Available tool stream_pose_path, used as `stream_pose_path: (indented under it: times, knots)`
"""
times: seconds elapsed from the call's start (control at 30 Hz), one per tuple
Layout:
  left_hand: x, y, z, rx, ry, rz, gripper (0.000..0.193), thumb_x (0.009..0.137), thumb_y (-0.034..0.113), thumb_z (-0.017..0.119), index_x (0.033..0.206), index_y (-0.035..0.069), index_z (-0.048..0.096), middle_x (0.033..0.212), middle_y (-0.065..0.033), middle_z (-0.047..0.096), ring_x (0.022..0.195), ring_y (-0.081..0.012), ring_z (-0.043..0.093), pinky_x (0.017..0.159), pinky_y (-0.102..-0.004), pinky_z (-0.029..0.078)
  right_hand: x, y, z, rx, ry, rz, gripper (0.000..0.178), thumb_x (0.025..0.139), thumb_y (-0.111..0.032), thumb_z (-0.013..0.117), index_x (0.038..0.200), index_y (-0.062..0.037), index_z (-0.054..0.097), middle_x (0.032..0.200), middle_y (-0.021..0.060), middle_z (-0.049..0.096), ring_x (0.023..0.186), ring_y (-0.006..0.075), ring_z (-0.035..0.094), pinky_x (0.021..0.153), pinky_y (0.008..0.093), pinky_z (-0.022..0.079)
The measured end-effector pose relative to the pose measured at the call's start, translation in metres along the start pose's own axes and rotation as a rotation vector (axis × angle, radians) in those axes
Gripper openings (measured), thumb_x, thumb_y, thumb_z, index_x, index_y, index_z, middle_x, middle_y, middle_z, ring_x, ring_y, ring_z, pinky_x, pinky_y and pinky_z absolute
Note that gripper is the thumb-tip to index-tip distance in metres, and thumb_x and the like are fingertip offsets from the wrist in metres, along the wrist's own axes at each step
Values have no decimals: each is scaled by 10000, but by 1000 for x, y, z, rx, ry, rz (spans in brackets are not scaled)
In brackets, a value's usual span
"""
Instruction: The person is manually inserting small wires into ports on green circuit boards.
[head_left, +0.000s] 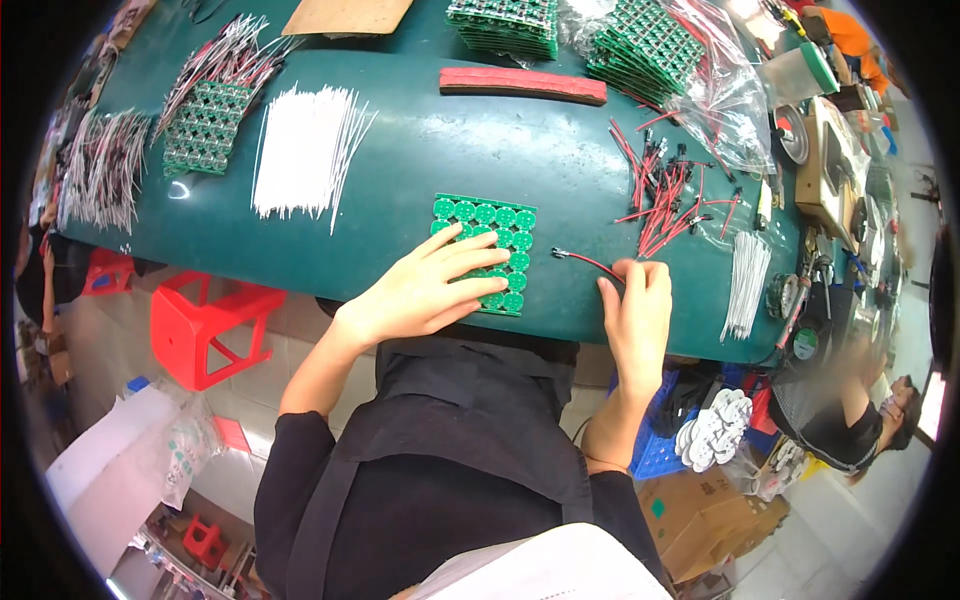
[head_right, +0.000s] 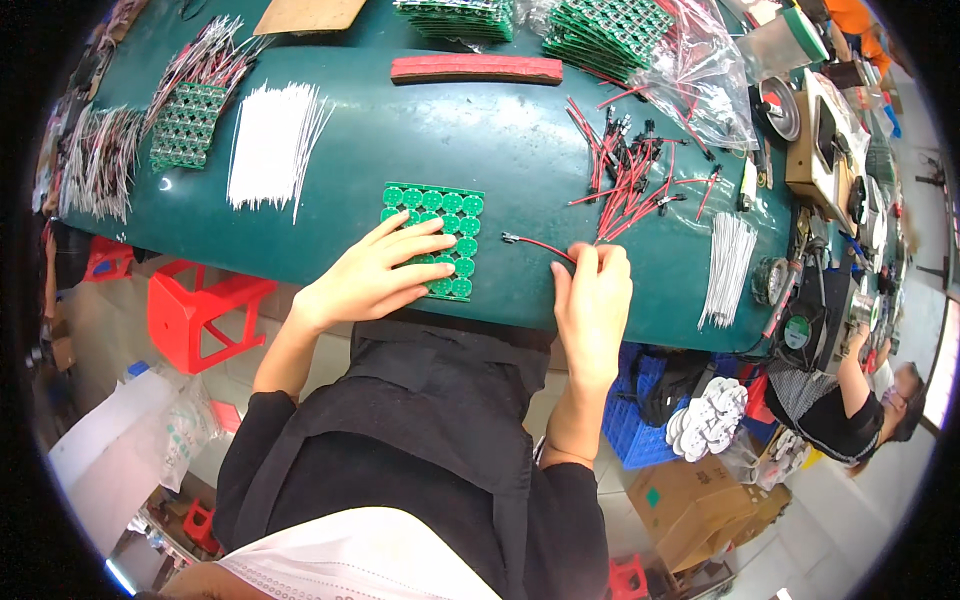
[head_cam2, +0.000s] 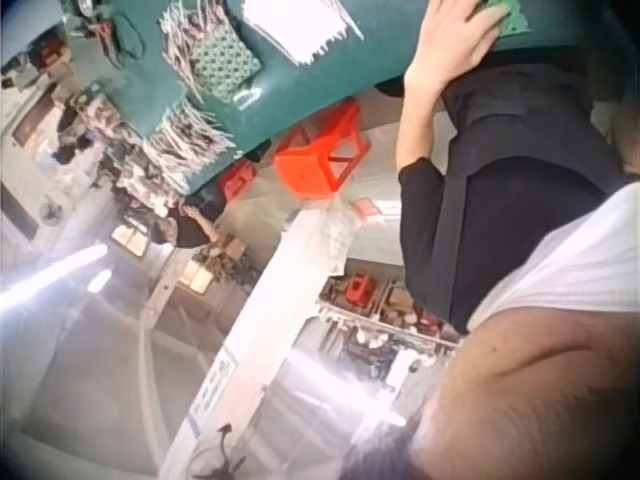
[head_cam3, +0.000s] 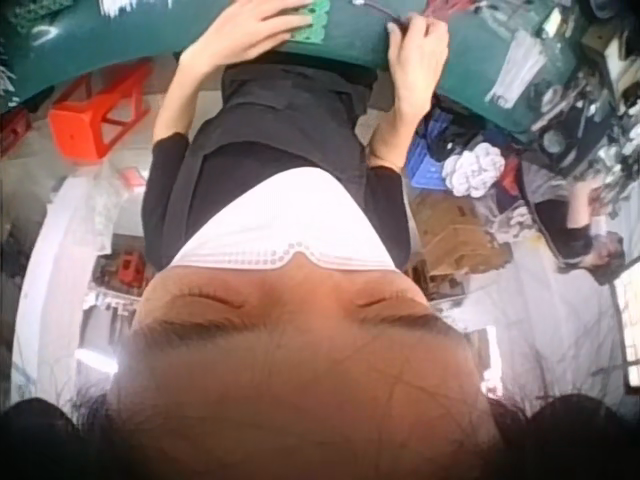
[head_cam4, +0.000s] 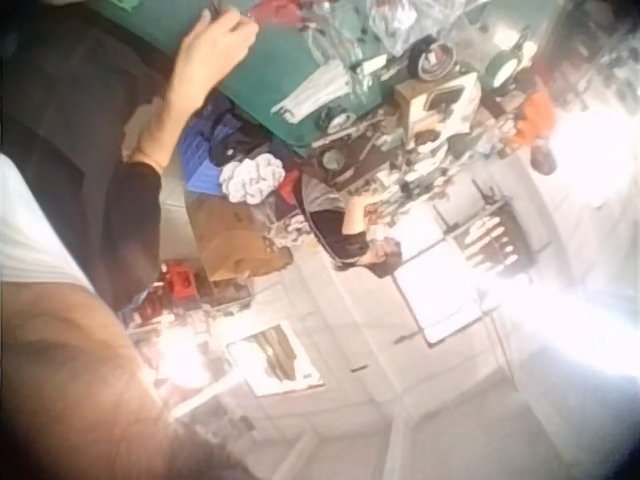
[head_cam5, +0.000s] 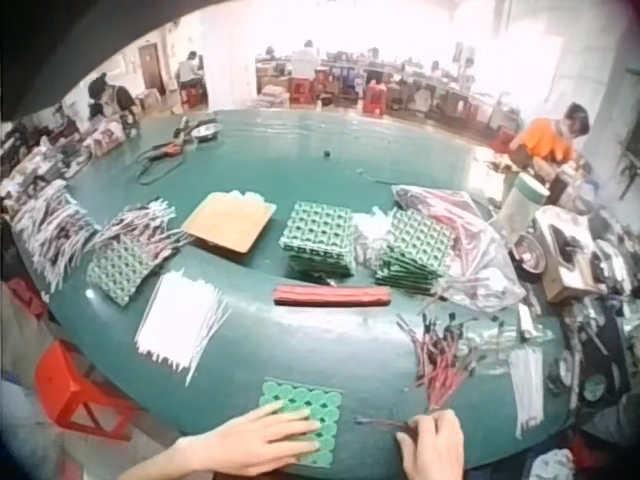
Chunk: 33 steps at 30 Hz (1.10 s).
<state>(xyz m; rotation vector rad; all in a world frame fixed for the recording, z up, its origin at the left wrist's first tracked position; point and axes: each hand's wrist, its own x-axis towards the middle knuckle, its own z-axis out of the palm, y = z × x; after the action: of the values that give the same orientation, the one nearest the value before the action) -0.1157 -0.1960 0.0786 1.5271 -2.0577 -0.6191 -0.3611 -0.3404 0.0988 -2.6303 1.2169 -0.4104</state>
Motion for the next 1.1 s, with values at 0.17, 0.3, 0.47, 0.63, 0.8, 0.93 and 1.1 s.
stream_pose_path:
  times: [0.17,0.3,0.47,0.63,0.8,0.93,1.1]
  knots:
    - [1,10,2,-62,169,-37,324,836,132,692,1154,103,639,1174,-83,603,1093,-269,580,986,-431,446,-10,4,13,323,22,86,89,853,-43,653,849,-14,569,846,129,531,748,293,535,673,394,433]
    - [17,32,4,-651,344,-325,287,845,110,721,1123,66,665,1006,-78,650,863,-194,633,740,-321,519,-7,-49,18,936,-151,-21,66,896,-16,606,897,1,542,887,136,553,772,263,563,687,320,468]
    - [6,25,12,-911,675,-395,142,867,76,713,985,-4,709,901,-81,683,837,-155,657,739,-274,539,4,-84,26,960,-218,-28,99,906,-53,628,940,2,554,871,128,593,706,261,596,655,353,495]
    - [-3,17,11,-1212,720,-458,169,880,59,699,1018,-37,690,916,-77,681,839,-161,661,753,-278,548,7,-84,35,959,-248,-87,84,908,-71,632,929,-8,581,834,122,592,700,258,597,645,340,495]
    - [-11,19,9,-1052,571,-444,142,859,15,702,999,-8,686,972,-57,649,895,-149,650,783,-279,545,13,-85,36,956,-247,-157,87,902,-76,637,926,-10,585,814,116,588,707,269,591,647,349,488]
    - [-11,15,4,-923,559,-412,126,852,20,709,974,-9,693,965,-60,649,873,-136,649,778,-269,543,19,-87,35,905,-231,-230,83,892,-74,641,917,-13,590,816,116,592,716,287,588,652,366,485]
    - [-3,12,1,-817,650,-434,103,852,24,707,949,-8,690,947,-55,662,843,-121,650,759,-257,540,30,-81,39,782,-169,-301,78,899,-93,625,929,-23,610,829,123,609,736,304,605,672,390,500]
